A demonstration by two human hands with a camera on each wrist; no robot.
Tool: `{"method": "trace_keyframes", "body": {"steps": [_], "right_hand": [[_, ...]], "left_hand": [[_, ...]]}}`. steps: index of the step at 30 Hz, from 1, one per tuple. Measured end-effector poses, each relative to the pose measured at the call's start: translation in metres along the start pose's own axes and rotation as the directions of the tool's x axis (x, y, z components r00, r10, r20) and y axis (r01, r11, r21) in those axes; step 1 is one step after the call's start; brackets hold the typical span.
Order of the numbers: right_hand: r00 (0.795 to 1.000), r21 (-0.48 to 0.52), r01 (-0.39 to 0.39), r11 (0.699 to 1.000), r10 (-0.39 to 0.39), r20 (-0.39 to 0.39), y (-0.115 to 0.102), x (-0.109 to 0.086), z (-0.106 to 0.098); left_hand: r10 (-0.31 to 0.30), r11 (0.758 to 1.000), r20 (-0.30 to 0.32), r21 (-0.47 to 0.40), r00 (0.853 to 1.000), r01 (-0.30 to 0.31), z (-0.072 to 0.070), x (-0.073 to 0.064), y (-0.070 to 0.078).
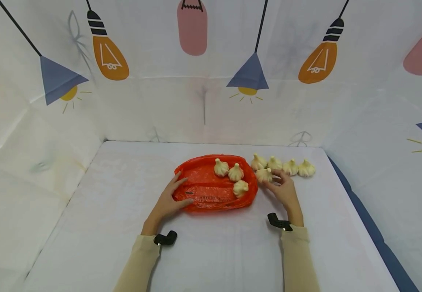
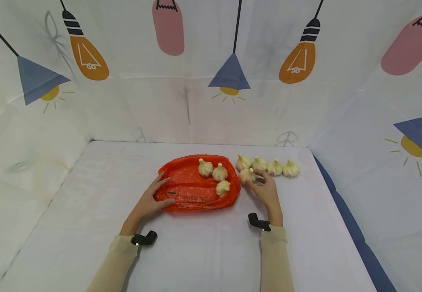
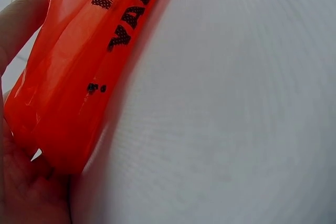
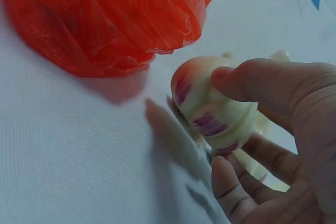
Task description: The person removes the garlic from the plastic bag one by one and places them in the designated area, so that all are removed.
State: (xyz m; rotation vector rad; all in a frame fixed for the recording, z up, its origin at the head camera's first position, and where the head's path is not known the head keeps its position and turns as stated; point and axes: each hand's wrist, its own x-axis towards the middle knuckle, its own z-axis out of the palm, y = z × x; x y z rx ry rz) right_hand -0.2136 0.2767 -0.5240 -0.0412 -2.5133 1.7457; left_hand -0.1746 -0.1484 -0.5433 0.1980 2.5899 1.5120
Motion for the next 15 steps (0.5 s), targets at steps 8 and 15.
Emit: {"method": "trace_keyframes", "body": {"steps": [8,15], "right_hand": [[0.996,-0.022,-0.038,0.999,0.040,0.079,0.0003,-0.0037,0.0013],[0.994,-0.054,-0.052,0.997,0.056,0.091,-0.0023,-0.0036,0.0008]], "left_hand": [[-0.004,1.000,-0.004,-0.003,1.000,0.004,0.0002,-0.0006,0.0009],[-0.004,1.000,-0.006,-0.011,1.000,0.004,-0.0001,-0.0001,0.0014]]}}
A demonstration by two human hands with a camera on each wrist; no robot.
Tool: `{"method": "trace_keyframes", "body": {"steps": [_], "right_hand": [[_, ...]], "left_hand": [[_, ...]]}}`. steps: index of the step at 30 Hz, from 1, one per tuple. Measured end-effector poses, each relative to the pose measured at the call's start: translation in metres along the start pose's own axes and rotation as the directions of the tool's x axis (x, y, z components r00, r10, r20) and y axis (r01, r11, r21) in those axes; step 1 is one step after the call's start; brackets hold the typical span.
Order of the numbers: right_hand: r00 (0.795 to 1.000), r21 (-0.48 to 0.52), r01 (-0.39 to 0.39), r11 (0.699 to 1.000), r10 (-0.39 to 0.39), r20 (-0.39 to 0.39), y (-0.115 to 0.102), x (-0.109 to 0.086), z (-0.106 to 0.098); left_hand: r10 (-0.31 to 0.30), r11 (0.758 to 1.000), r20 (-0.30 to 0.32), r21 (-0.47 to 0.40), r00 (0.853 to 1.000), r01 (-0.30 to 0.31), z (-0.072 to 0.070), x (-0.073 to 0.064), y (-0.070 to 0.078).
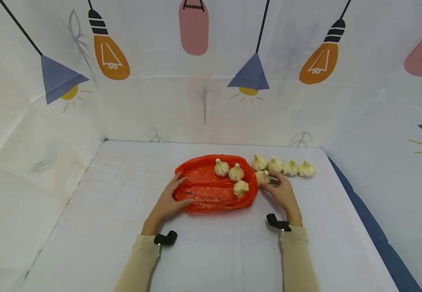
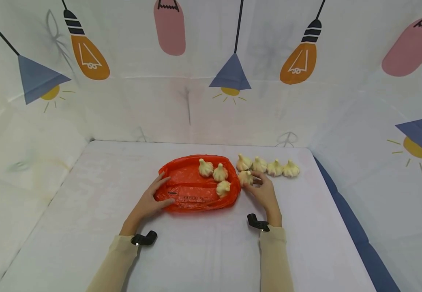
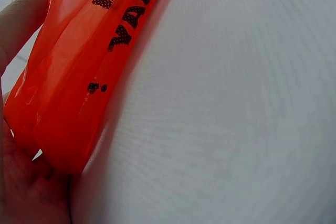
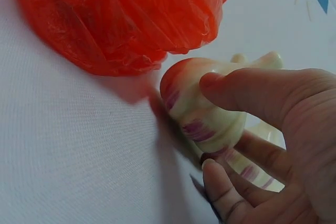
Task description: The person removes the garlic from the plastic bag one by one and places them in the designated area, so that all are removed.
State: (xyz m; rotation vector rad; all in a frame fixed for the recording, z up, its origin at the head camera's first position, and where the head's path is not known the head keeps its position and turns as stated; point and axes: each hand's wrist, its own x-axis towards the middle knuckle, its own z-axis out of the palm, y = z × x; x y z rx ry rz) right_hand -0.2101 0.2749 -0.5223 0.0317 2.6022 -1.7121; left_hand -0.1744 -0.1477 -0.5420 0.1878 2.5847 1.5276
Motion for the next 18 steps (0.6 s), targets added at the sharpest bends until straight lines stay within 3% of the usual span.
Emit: {"method": "trace_keyframes", "body": {"steps": [18], "right_hand": [[0.999,-0.125,0.031,0.992,-0.034,-0.022,0.0026,0.0037,0.0044]], "left_hand": [[0.005,1.000,0.008,0.000,1.000,-0.005,-0.0008,-0.0006,-0.0017]]}}
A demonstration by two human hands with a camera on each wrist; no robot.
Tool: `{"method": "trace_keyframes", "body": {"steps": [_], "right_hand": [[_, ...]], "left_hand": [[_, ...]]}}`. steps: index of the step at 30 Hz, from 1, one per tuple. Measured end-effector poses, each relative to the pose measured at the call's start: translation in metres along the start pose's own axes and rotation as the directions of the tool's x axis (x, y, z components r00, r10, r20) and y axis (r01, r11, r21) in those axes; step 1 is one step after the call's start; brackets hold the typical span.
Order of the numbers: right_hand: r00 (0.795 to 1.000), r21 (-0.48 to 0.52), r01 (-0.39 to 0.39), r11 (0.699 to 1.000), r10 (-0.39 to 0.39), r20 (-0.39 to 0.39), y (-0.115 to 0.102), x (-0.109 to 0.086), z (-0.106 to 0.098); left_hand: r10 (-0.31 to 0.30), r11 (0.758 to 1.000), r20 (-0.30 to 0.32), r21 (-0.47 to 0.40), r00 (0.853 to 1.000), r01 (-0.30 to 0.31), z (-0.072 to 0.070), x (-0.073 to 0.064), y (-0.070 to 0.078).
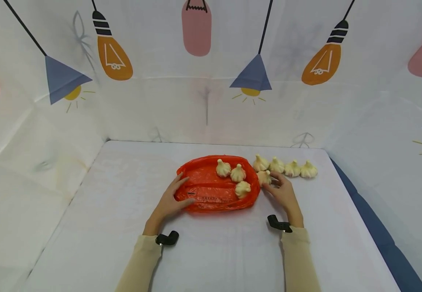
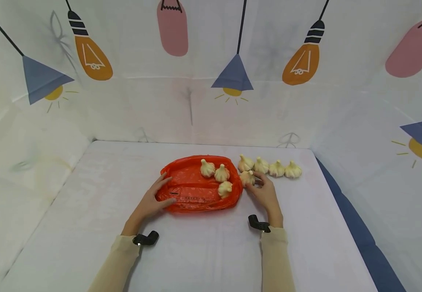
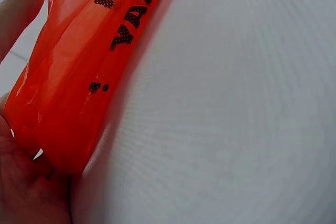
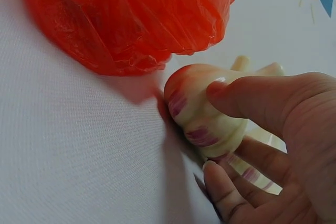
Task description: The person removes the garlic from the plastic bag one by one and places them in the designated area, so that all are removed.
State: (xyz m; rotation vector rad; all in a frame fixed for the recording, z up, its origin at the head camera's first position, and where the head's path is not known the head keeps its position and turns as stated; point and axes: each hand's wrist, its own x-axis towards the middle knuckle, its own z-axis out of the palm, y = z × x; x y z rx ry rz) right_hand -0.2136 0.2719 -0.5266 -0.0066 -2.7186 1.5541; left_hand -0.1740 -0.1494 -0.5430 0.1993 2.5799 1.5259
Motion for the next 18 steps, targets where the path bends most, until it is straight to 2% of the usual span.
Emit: {"method": "trace_keyframes", "body": {"steps": [12,18], "right_hand": [[0.999,-0.024,-0.007,1.000,0.008,0.032,0.0023,-0.0017,-0.0046],[0.998,-0.048,0.012,0.999,-0.009,0.067,-0.0058,-0.0027,-0.0101]], "left_hand": [[0.017,1.000,0.016,-0.018,1.000,-0.017,0.0010,-0.0006,0.0005],[0.022,1.000,0.005,-0.007,1.000,-0.022,-0.0012,-0.0005,0.0002]]}}
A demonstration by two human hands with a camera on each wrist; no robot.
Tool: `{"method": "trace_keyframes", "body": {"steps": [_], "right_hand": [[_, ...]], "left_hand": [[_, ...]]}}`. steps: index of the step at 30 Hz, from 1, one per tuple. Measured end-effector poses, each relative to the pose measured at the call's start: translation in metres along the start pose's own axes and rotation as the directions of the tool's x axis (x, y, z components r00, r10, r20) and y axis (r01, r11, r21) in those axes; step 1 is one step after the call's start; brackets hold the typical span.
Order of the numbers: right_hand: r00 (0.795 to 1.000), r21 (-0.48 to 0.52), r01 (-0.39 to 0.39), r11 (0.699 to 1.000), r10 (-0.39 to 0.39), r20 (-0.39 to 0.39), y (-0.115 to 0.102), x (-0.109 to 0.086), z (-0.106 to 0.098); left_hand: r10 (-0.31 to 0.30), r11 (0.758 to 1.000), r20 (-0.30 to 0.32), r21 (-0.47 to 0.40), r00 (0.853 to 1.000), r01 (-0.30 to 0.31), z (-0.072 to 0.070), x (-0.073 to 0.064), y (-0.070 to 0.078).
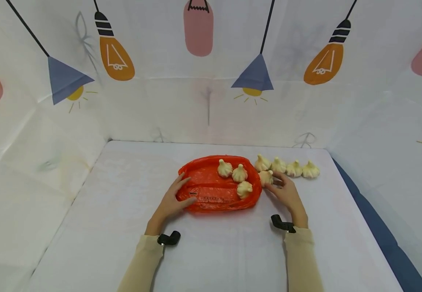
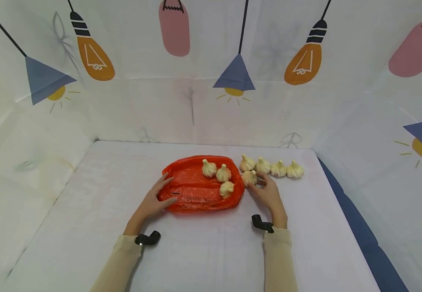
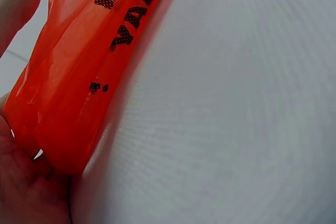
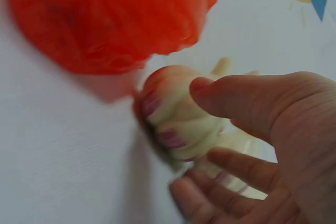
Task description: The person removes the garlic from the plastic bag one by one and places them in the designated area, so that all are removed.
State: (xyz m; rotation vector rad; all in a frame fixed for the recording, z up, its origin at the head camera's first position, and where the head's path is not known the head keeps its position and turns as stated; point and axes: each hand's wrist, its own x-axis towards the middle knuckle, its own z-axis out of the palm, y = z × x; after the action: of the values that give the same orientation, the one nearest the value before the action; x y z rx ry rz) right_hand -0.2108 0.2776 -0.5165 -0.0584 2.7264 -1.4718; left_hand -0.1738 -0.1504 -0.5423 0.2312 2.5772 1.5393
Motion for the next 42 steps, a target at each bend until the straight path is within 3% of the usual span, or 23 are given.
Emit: {"method": "trace_keyframes", "body": {"steps": [11,22,28,33,42], "right_hand": [[1.000,-0.010,0.009,1.000,-0.009,0.028,-0.032,-0.012,-0.023],[0.991,-0.035,0.109,0.993,-0.106,0.076,-0.084,-0.005,-0.023],[0.974,-0.030,0.178,0.984,-0.172,0.150,-0.117,0.001,-0.015],[0.954,-0.085,0.237,0.968,-0.215,0.208,-0.141,0.007,-0.005],[0.919,-0.172,0.262,0.950,-0.191,0.345,-0.161,0.025,0.010]], "left_hand": [[0.004,1.000,0.011,-0.004,1.000,-0.004,-0.001,0.000,0.002],[0.009,1.000,0.008,0.000,1.000,-0.009,-0.001,0.001,0.003],[0.010,1.000,0.000,0.011,1.000,-0.010,-0.001,0.000,0.001],[-0.004,1.000,-0.006,0.010,1.000,0.004,-0.001,-0.001,0.003],[-0.007,1.000,-0.003,0.005,1.000,0.007,0.000,-0.001,0.005]]}}
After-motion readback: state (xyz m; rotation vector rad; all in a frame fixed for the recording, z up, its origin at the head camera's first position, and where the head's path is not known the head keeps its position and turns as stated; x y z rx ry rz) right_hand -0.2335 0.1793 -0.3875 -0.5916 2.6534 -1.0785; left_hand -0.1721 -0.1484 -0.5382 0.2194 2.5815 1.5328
